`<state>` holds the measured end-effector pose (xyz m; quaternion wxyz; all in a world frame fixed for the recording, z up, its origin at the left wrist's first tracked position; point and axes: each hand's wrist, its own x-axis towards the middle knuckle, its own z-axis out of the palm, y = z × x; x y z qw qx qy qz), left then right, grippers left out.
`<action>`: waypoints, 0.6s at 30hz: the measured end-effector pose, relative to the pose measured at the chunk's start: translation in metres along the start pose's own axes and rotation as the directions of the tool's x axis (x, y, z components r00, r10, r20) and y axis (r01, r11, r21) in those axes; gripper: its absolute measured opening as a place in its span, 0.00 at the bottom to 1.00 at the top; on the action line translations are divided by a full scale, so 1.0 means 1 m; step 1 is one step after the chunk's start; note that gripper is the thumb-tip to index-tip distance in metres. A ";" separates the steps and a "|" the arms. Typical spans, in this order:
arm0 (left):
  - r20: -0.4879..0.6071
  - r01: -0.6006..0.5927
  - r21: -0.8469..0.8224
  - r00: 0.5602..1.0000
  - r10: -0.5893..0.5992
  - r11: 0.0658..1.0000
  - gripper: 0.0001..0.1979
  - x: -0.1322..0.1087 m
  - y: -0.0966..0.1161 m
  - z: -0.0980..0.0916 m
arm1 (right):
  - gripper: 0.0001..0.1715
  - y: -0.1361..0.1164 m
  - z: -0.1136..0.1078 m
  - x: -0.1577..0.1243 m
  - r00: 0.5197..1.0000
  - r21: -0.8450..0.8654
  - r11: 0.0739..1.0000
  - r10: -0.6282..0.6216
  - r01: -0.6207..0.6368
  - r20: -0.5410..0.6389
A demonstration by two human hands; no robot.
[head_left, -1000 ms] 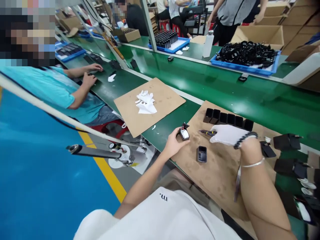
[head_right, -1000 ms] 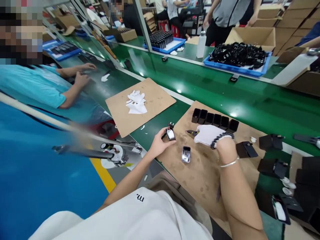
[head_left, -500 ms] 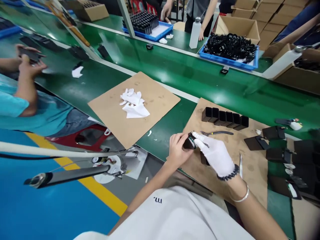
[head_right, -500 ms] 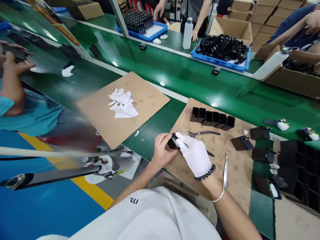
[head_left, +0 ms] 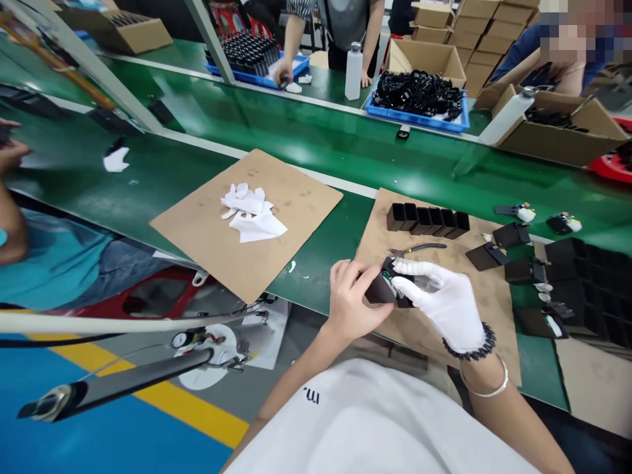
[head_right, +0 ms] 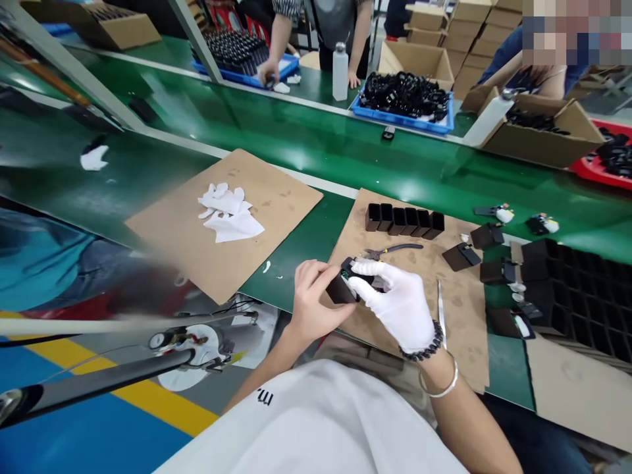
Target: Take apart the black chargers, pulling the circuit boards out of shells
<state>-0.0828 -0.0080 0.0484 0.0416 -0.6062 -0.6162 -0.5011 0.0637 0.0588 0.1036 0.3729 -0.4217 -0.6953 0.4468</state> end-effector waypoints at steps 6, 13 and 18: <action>-0.032 -0.005 -0.039 0.999 0.003 0.999 0.28 0.012 0.015 -0.007 | 0.09 -0.009 0.006 -0.026 0.965 0.038 0.991 -0.114 0.127 -0.238; -0.018 -0.104 0.006 0.994 0.104 0.995 0.27 0.022 0.025 0.004 | 0.05 -0.002 0.006 -0.037 0.938 0.093 0.988 -0.084 0.122 -0.337; 0.071 -0.167 -0.028 0.983 0.168 0.986 0.28 0.025 0.037 0.008 | 0.05 0.002 0.001 -0.049 0.885 0.132 0.979 -0.075 0.152 -0.459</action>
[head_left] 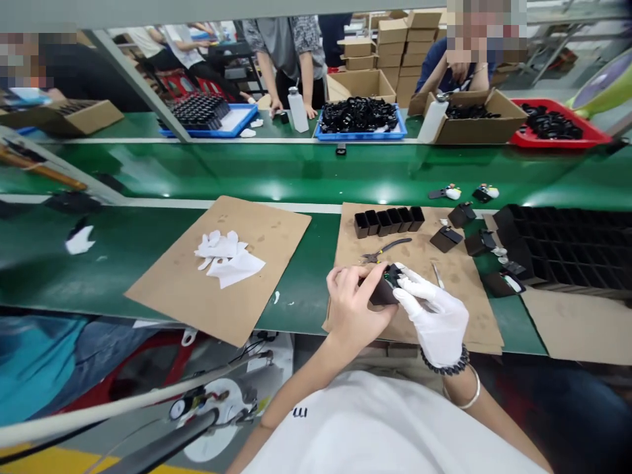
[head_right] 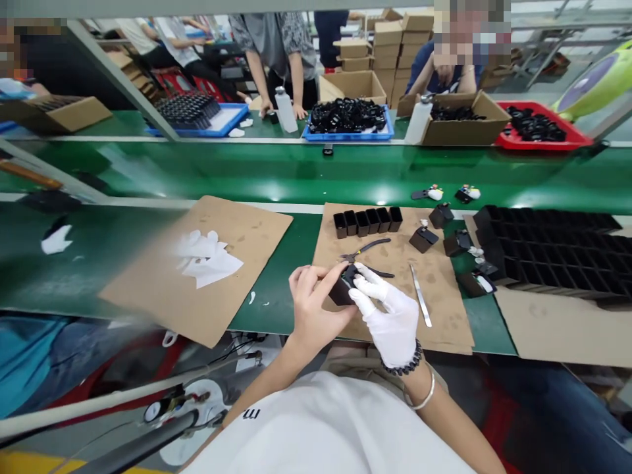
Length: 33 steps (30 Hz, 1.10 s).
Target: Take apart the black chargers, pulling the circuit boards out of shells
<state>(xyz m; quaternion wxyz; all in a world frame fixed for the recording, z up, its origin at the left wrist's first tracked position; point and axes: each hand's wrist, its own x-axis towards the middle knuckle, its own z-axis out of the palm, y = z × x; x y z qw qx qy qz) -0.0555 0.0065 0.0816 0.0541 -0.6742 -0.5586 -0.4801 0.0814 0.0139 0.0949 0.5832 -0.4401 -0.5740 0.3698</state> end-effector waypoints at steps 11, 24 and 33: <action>0.048 -0.069 0.011 0.997 0.068 0.998 0.23 0.005 0.007 0.013 | 0.09 0.016 -0.015 -0.011 0.996 -0.109 0.992 -0.072 0.067 -0.046; 0.203 0.043 -0.155 0.979 -0.010 0.987 0.33 -0.028 0.002 0.022 | 0.14 0.055 -0.078 -0.009 0.963 -0.486 0.856 -0.251 0.174 -0.096; 0.231 0.240 -0.172 0.953 -0.198 0.955 0.26 -0.064 -0.015 0.034 | 0.12 0.084 -0.092 -0.020 0.956 -0.800 0.532 -0.242 0.276 0.169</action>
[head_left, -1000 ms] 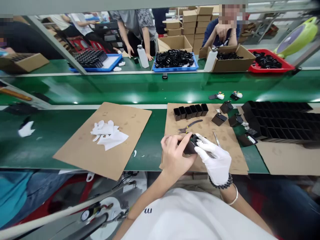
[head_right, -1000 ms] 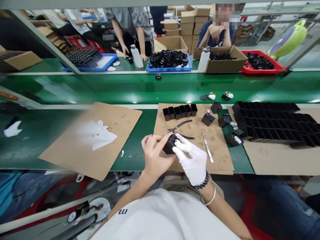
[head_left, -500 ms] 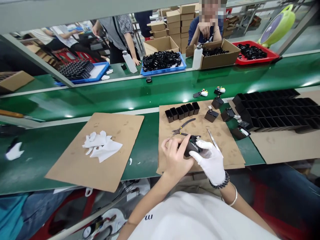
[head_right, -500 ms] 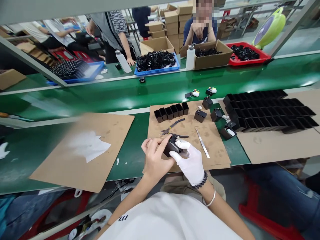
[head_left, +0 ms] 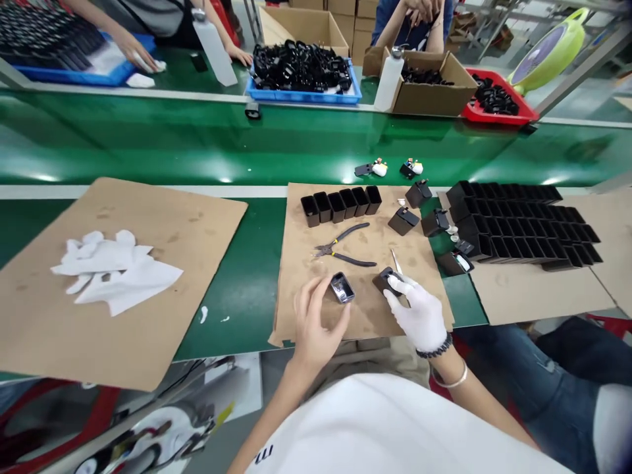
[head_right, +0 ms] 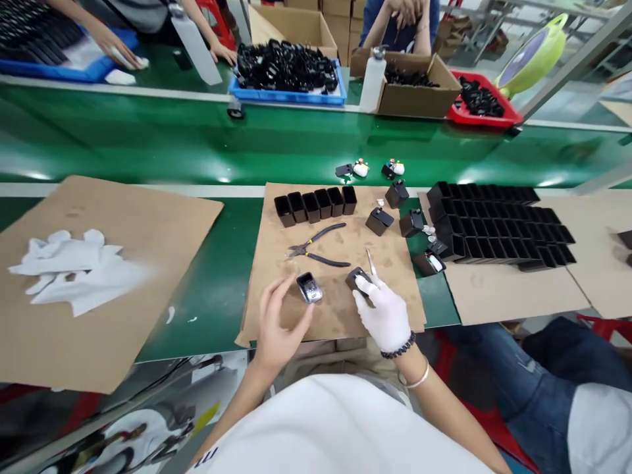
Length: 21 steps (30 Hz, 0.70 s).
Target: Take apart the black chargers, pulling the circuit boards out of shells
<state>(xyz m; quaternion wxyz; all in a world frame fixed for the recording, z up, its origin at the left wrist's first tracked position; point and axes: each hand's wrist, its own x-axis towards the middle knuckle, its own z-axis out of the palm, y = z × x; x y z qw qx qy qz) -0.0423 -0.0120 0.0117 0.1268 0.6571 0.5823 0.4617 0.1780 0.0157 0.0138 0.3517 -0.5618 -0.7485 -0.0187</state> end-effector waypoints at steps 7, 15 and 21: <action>-0.067 0.050 0.163 0.997 -0.039 0.985 0.18 0.005 -0.042 -0.010 | 0.13 0.003 -0.002 -0.002 0.995 -0.077 0.997 0.033 -0.026 0.089; -0.057 0.141 0.098 0.989 -0.135 0.985 0.14 0.006 -0.046 -0.009 | 0.13 0.002 -0.007 0.006 0.985 -0.104 0.994 0.028 -0.010 0.169; -0.008 0.110 0.154 0.994 -0.110 0.982 0.12 0.006 -0.048 -0.010 | 0.11 -0.007 -0.010 0.012 0.979 -0.199 0.979 0.085 -0.048 0.184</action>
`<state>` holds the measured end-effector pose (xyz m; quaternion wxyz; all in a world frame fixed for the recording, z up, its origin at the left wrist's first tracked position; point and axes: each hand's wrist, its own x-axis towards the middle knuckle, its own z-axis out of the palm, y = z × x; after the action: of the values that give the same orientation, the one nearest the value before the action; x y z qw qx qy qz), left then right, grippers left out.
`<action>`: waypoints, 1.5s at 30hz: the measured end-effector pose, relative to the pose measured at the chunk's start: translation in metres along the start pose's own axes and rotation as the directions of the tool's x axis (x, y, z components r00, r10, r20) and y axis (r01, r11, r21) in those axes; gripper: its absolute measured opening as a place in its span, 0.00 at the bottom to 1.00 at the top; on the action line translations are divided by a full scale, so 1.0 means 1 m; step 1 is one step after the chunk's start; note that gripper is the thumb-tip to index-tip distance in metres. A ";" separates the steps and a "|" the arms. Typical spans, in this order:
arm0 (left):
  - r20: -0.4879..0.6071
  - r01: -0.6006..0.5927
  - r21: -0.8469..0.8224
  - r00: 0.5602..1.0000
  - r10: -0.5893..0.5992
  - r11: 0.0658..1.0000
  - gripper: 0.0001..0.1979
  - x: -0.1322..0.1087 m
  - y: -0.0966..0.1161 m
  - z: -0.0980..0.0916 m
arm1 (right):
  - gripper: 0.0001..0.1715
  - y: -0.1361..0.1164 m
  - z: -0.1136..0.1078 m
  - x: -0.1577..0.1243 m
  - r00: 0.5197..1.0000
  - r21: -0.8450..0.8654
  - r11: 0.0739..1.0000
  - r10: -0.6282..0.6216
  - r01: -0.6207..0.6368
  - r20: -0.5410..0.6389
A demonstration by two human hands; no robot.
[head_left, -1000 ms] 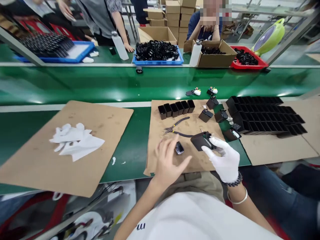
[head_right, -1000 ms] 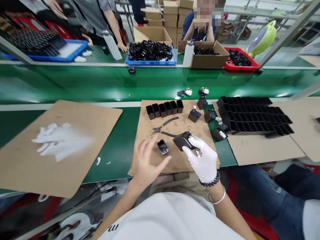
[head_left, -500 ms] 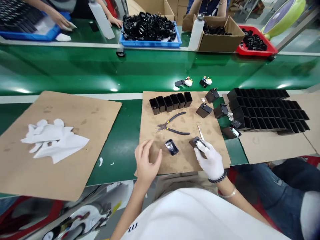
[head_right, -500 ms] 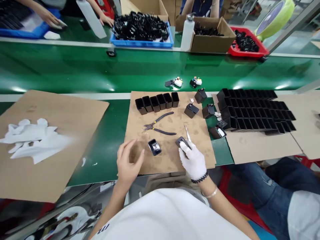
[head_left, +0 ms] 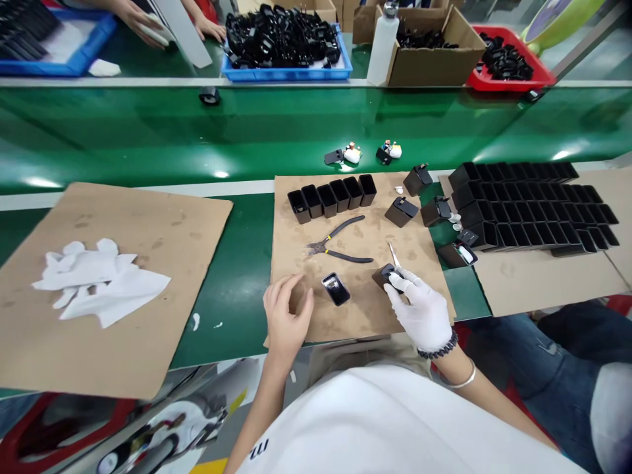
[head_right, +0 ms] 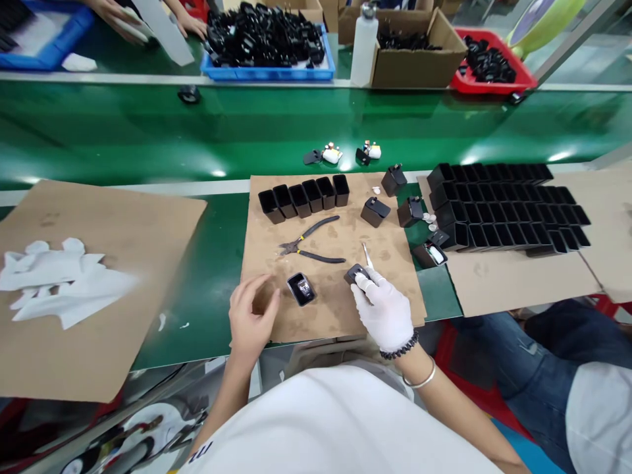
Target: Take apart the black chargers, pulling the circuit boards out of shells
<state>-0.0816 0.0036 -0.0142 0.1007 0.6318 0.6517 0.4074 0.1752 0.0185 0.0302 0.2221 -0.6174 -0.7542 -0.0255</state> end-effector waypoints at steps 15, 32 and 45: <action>0.005 0.097 -0.057 0.995 -0.097 0.994 0.12 -0.001 -0.005 0.002 | 0.13 0.019 0.002 0.011 0.948 0.488 0.813 0.282 -0.318 0.148; 0.016 0.098 -0.102 0.995 -0.097 0.990 0.12 -0.001 -0.012 0.001 | 0.19 -0.010 -0.061 0.044 0.857 0.850 -0.270 0.130 -0.453 0.498; 0.042 0.093 -0.072 0.995 -0.091 0.993 0.11 0.002 -0.007 0.001 | 0.22 -0.019 -0.074 0.046 0.833 0.828 -0.155 0.050 -0.539 0.552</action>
<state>-0.0866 0.0062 -0.0187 0.1552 0.6046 0.6625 0.4139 0.1732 0.0336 0.1182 0.4640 -0.4083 -0.3845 0.6857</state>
